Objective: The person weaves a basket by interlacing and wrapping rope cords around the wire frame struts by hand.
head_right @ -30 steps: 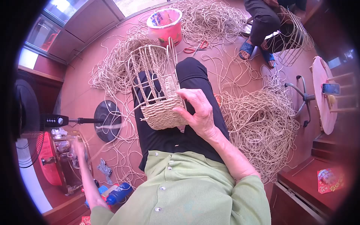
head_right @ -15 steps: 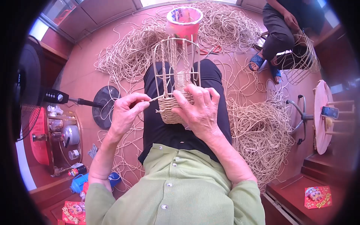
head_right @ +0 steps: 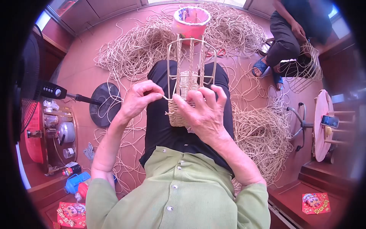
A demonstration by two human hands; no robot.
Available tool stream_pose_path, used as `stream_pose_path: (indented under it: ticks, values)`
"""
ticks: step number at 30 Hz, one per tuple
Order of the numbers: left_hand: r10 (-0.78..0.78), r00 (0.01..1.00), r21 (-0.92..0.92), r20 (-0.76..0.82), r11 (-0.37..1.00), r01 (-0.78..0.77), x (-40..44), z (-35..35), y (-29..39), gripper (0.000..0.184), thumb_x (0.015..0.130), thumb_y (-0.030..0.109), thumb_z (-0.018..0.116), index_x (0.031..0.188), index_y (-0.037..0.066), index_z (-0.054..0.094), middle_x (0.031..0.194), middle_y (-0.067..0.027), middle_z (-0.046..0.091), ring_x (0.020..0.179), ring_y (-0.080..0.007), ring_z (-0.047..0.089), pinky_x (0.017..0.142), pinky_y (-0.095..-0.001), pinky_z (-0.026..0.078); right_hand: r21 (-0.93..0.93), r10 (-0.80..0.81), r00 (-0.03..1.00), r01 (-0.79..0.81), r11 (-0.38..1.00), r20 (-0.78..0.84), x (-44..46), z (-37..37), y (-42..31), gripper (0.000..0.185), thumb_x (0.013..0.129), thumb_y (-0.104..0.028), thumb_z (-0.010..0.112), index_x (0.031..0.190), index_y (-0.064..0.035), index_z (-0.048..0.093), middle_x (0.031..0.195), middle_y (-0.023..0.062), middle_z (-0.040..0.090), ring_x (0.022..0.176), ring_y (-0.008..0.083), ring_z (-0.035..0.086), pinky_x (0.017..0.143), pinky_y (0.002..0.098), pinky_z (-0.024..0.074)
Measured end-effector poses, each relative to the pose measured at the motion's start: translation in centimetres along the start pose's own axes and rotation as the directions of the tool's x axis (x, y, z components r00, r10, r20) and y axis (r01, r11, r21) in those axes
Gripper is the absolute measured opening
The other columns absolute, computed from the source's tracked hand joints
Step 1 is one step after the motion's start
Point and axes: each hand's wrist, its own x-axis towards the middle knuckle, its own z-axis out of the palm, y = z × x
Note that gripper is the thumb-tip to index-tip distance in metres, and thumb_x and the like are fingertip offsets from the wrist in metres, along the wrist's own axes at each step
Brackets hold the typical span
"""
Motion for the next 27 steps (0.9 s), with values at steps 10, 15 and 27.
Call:
stream_pose_path:
  ticks: [10, 15, 27]
  values:
    - [0.392, 0.714, 0.201, -0.58, 0.918, -0.341, 2.1, 8.8, -1.3, 0.028, 0.084, 0.009, 0.08, 0.109, 0.004, 0.068, 0.111, -0.0106, 0.065, 0.091, -0.0212, 0.065, 0.072, -0.0321, 0.053, 0.054, 0.035, 0.945, -0.056, 0.997, 0.324, 4.5, -0.5, 1.7, 0.014, 0.092, -0.023, 0.07, 0.1, -0.012, 0.068, 0.073, 0.0047, 0.071, 0.071, 0.0228, 0.07, 0.07, 0.0396, 0.043]
    - [0.338, 0.616, 0.161, -0.712, 0.932, -0.324, 0.2, 8.2, 1.7, 0.045, 0.085, -0.005, 0.07, 0.128, 0.003, 0.061, 0.132, -0.0141, 0.057, 0.095, -0.0211, 0.062, 0.078, -0.0306, 0.054, 0.28, 0.211, 0.963, -0.252, 0.926, 0.168, 3.8, 0.4, 0.7, 0.009, 0.089, -0.021, 0.071, 0.089, -0.0118, 0.07, 0.068, 0.0074, 0.069, 0.063, 0.0251, 0.069, 0.068, 0.0414, 0.048]
    - [0.336, 0.699, 0.283, -0.631, 0.939, -0.196, -2.4, 9.9, 3.7, 0.014, 0.08, -0.001, 0.077, 0.091, 0.004, 0.069, 0.097, -0.0079, 0.058, 0.09, -0.0243, 0.06, 0.079, -0.0357, 0.05, 0.973, 0.682, 0.728, -0.101, 0.21, -0.072, -16.1, -31.2, 18.8, 0.021, 0.1, -0.017, 0.063, 0.117, -0.0049, 0.062, 0.077, -0.0025, 0.046, 0.065, 0.0078, 0.045, 0.059, 0.0271, 0.0413]
